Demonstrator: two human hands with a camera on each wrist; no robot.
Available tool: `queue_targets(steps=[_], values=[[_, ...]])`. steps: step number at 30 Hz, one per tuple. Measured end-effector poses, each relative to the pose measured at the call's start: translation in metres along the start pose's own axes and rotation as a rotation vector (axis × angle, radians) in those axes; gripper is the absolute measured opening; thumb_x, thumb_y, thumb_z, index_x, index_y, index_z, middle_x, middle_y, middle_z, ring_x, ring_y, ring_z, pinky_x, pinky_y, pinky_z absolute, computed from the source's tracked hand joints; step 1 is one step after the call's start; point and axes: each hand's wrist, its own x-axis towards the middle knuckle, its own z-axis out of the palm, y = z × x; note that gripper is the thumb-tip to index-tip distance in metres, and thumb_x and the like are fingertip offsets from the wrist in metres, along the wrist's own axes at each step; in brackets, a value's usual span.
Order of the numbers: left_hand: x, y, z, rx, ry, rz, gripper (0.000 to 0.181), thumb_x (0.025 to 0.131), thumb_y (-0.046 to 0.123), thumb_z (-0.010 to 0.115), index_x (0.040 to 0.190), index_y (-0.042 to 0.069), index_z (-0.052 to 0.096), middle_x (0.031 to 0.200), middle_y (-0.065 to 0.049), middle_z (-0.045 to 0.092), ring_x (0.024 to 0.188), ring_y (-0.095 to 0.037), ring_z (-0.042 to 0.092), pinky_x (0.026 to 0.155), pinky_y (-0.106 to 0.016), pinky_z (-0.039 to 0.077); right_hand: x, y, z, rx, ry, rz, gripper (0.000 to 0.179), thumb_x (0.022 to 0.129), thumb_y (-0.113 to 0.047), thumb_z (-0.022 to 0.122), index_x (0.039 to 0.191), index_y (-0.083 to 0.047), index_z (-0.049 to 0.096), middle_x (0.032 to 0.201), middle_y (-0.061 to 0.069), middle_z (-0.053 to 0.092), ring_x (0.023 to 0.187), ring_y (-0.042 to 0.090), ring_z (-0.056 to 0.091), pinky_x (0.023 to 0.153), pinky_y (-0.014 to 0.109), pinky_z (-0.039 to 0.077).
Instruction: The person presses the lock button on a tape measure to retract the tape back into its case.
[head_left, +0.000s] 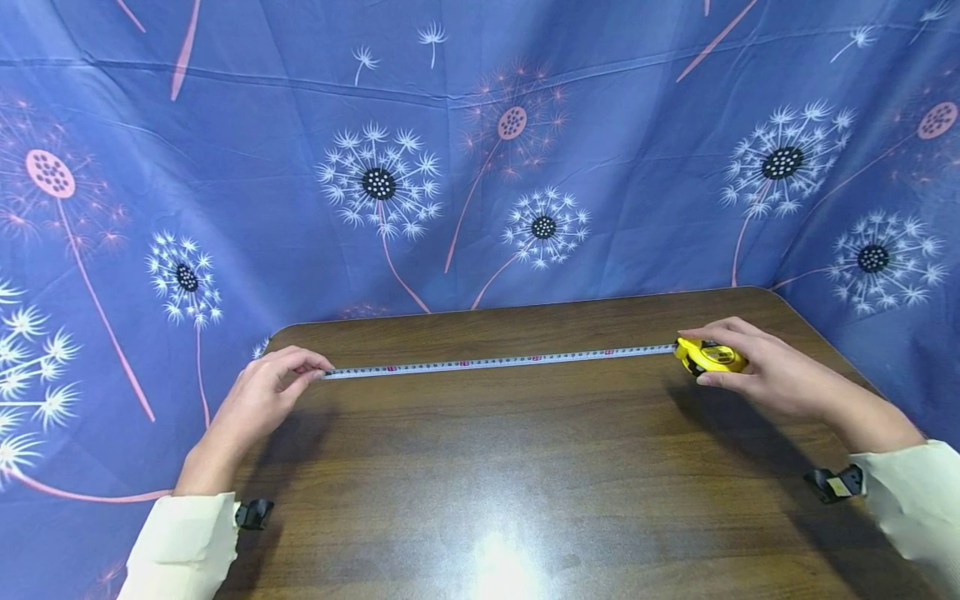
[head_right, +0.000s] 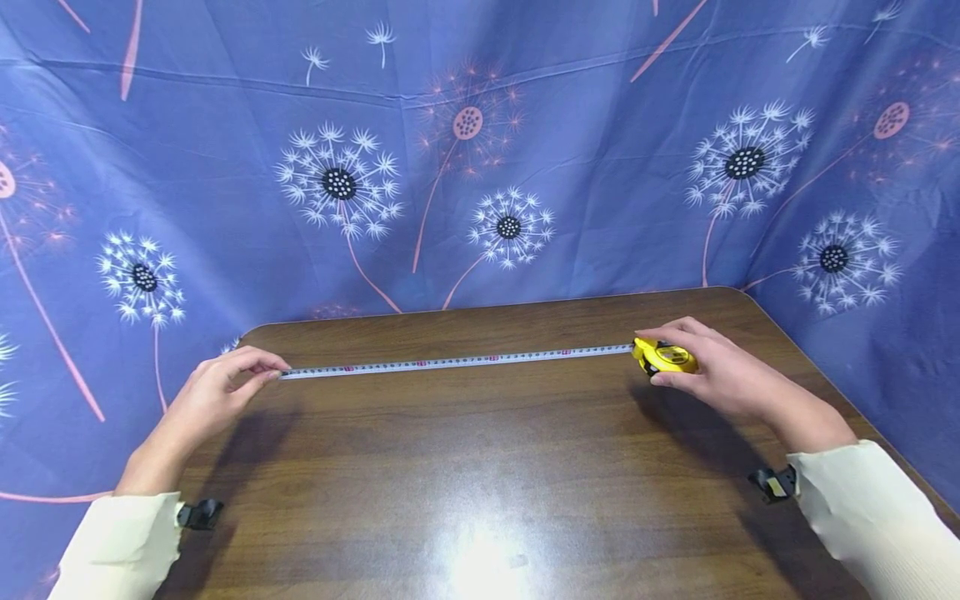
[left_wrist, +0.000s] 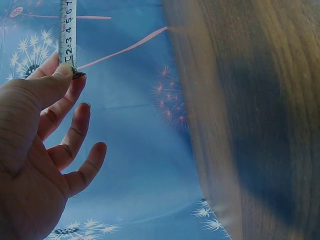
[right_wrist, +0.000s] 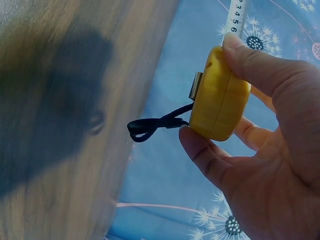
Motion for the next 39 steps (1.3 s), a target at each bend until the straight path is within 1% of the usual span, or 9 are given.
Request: queue_targets(steps=[3,6,11,16,18,22,30,36,39], values=[[-0.0006,0.0002,0.0007,0.000,-0.012,-0.020,0.027,0.090,-0.002,0.077,0.103,0.022,0.076,0.099,0.011,0.073,0.090,-0.015,0.067,0.080,-0.036,0.048,0.0008,-0.0002,0.0005,0.000,0.001,-0.006,0.066,0.084,-0.011,0.087,0.144,-0.017,0.059,0.127,0.003,0.058,0.106,0.005,0.049,0.077,0.024,0.045],[-0.0005,0.0005,0.0013,0.003,-0.016,-0.034,0.026,0.090,-0.002,0.077,0.102,0.021,0.076,0.099,0.012,0.072,0.089,-0.013,0.066,0.078,-0.034,0.048,0.0014,-0.0016,0.0005,0.003,-0.001,-0.003,0.066,0.084,-0.011,0.087,0.144,-0.017,0.059,0.126,0.003,0.058,0.106,0.006,0.050,0.078,0.023,0.045],[0.0003,0.0005,0.0018,0.005,-0.017,-0.037,0.026,0.090,-0.002,0.077,0.101,0.021,0.076,0.099,0.013,0.072,0.089,-0.011,0.066,0.078,-0.032,0.048,0.0023,-0.0032,0.0010,0.014,0.001,-0.015,0.066,0.084,-0.011,0.087,0.144,-0.016,0.059,0.126,0.003,0.059,0.106,0.006,0.050,0.080,0.020,0.043],[0.0022,0.0007,0.0021,-0.001,-0.021,-0.034,0.025,0.090,-0.002,0.077,0.102,0.021,0.076,0.098,0.013,0.072,0.088,-0.011,0.065,0.078,-0.040,0.051,0.0024,-0.0026,0.0026,0.020,0.005,-0.036,0.066,0.083,-0.009,0.087,0.143,-0.015,0.060,0.125,0.003,0.059,0.106,0.006,0.051,0.080,0.018,0.043],[0.0030,0.0009,0.0020,-0.001,-0.026,-0.036,0.025,0.091,-0.002,0.077,0.102,0.021,0.076,0.098,0.013,0.071,0.088,-0.011,0.065,0.078,-0.043,0.052,0.0023,-0.0027,0.0024,0.017,-0.001,-0.030,0.066,0.084,-0.010,0.087,0.144,-0.015,0.060,0.126,0.003,0.059,0.107,0.007,0.052,0.080,0.019,0.043],[0.0040,0.0016,0.0016,0.001,-0.031,-0.046,0.025,0.091,-0.001,0.077,0.102,0.021,0.076,0.099,0.013,0.071,0.090,-0.012,0.065,0.079,-0.045,0.051,0.0025,-0.0033,0.0016,0.005,-0.010,-0.017,0.066,0.084,-0.010,0.086,0.144,-0.016,0.059,0.127,0.003,0.059,0.107,0.010,0.052,0.079,0.022,0.045],[0.0047,0.0035,0.0030,0.000,-0.023,-0.031,0.024,0.091,-0.001,0.077,0.102,0.021,0.076,0.099,0.012,0.072,0.089,-0.012,0.066,0.078,-0.037,0.051,0.0041,-0.0044,0.0012,0.001,-0.024,-0.007,0.066,0.085,-0.012,0.086,0.145,-0.018,0.059,0.127,0.003,0.058,0.107,0.013,0.054,0.078,0.028,0.048],[0.0048,0.0042,0.0036,-0.003,-0.021,-0.010,0.024,0.092,0.000,0.076,0.103,0.022,0.076,0.099,0.010,0.072,0.088,-0.015,0.067,0.078,-0.040,0.050,0.0054,-0.0059,0.0009,0.003,-0.027,-0.006,0.064,0.085,-0.011,0.086,0.143,-0.014,0.060,0.126,0.004,0.058,0.106,0.018,0.056,0.077,0.032,0.049],[0.0046,0.0050,0.0037,-0.003,-0.022,-0.013,0.024,0.092,0.001,0.076,0.103,0.022,0.076,0.099,0.010,0.072,0.089,-0.016,0.067,0.078,-0.041,0.051,0.0059,-0.0068,0.0008,0.002,-0.026,-0.013,0.063,0.084,-0.010,0.086,0.142,-0.012,0.060,0.125,0.005,0.059,0.105,0.019,0.056,0.076,0.032,0.050]])
